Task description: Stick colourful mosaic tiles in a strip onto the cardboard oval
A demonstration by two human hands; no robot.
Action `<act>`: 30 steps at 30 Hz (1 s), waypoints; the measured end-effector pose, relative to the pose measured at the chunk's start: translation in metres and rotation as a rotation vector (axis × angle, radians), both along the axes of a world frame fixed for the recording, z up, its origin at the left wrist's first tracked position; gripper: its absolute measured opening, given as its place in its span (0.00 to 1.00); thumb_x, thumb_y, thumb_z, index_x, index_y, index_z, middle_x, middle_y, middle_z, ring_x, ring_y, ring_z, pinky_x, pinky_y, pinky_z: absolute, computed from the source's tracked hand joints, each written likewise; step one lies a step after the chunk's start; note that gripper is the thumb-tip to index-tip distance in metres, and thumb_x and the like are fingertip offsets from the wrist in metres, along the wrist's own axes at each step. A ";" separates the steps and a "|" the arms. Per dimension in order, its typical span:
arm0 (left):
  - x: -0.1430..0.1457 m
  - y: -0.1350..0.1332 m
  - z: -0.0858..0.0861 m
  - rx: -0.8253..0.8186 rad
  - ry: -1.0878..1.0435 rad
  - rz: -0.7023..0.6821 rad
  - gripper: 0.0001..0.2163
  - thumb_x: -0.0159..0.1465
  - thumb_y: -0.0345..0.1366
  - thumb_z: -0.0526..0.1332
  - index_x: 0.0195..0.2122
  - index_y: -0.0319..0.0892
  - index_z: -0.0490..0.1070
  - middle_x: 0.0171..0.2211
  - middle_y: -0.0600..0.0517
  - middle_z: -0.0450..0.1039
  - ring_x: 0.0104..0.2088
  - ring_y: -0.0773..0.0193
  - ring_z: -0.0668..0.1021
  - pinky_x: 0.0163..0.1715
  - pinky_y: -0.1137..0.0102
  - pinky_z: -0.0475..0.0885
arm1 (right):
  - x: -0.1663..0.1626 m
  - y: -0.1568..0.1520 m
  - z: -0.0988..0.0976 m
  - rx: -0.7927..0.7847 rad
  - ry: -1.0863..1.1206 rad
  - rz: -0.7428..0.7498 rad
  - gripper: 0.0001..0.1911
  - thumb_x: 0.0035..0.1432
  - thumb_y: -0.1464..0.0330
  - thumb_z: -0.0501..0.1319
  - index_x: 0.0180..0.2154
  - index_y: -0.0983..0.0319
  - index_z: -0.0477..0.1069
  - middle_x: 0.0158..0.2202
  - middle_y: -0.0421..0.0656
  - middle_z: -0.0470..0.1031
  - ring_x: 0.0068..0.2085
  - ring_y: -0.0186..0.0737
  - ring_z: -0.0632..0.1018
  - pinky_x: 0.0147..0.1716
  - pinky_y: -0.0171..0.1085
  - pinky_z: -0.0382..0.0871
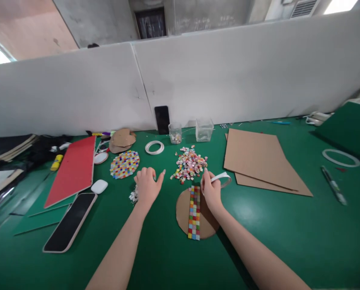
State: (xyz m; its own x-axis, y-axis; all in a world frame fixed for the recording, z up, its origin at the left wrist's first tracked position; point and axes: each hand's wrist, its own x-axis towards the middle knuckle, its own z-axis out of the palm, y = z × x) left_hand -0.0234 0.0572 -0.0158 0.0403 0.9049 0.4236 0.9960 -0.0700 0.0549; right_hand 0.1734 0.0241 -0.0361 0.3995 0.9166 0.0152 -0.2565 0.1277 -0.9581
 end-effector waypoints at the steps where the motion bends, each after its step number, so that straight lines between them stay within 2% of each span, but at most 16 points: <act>1: 0.003 -0.001 -0.002 -0.021 0.009 -0.016 0.11 0.62 0.43 0.56 0.27 0.42 0.62 0.29 0.49 0.64 0.34 0.55 0.68 0.31 0.66 0.57 | 0.000 0.000 0.000 -0.007 -0.001 0.001 0.22 0.57 0.54 0.56 0.18 0.59 0.53 0.11 0.29 0.50 0.13 0.27 0.52 0.11 0.30 0.44; 5: 0.011 -0.006 -0.004 -0.087 0.047 -0.048 0.08 0.62 0.38 0.55 0.28 0.42 0.61 0.30 0.49 0.64 0.34 0.55 0.68 0.32 0.65 0.58 | -0.001 -0.001 -0.002 -0.034 -0.016 -0.005 0.23 0.56 0.53 0.56 0.18 0.59 0.53 0.11 0.29 0.50 0.13 0.27 0.53 0.11 0.30 0.45; 11: 0.002 -0.007 0.005 -0.110 0.056 0.004 0.03 0.60 0.29 0.53 0.30 0.42 0.61 0.31 0.47 0.64 0.34 0.52 0.68 0.32 0.64 0.58 | -0.002 -0.003 -0.005 -0.084 -0.024 0.014 0.23 0.56 0.52 0.56 0.18 0.59 0.54 0.12 0.30 0.50 0.13 0.27 0.53 0.11 0.30 0.46; 17: 0.000 -0.010 0.006 -0.088 0.013 0.030 0.03 0.62 0.34 0.53 0.32 0.42 0.60 0.31 0.48 0.63 0.35 0.54 0.68 0.32 0.65 0.58 | -0.001 -0.003 -0.005 -0.084 -0.045 0.019 0.23 0.58 0.52 0.55 0.19 0.58 0.53 0.12 0.30 0.50 0.14 0.27 0.53 0.12 0.30 0.46; 23: -0.001 -0.009 0.004 -0.060 -0.049 -0.005 0.06 0.55 0.24 0.54 0.30 0.43 0.60 0.30 0.48 0.63 0.34 0.52 0.68 0.32 0.63 0.59 | 0.000 -0.005 -0.007 -0.065 -0.081 0.023 0.23 0.56 0.52 0.55 0.18 0.58 0.54 0.11 0.30 0.51 0.13 0.28 0.54 0.11 0.30 0.47; 27: 0.000 -0.008 0.006 -0.006 -0.170 -0.039 0.05 0.58 0.27 0.53 0.35 0.41 0.62 0.33 0.45 0.66 0.36 0.51 0.68 0.34 0.62 0.61 | 0.000 -0.005 -0.007 -0.066 -0.103 0.043 0.23 0.56 0.52 0.56 0.19 0.59 0.55 0.12 0.30 0.52 0.14 0.28 0.55 0.12 0.30 0.48; 30: 0.003 -0.007 0.009 0.032 -0.273 -0.126 0.07 0.61 0.29 0.51 0.40 0.41 0.63 0.34 0.46 0.69 0.38 0.53 0.70 0.37 0.61 0.64 | 0.000 -0.005 -0.005 -0.062 -0.111 0.052 0.23 0.55 0.52 0.57 0.18 0.59 0.56 0.12 0.30 0.52 0.13 0.27 0.55 0.12 0.30 0.47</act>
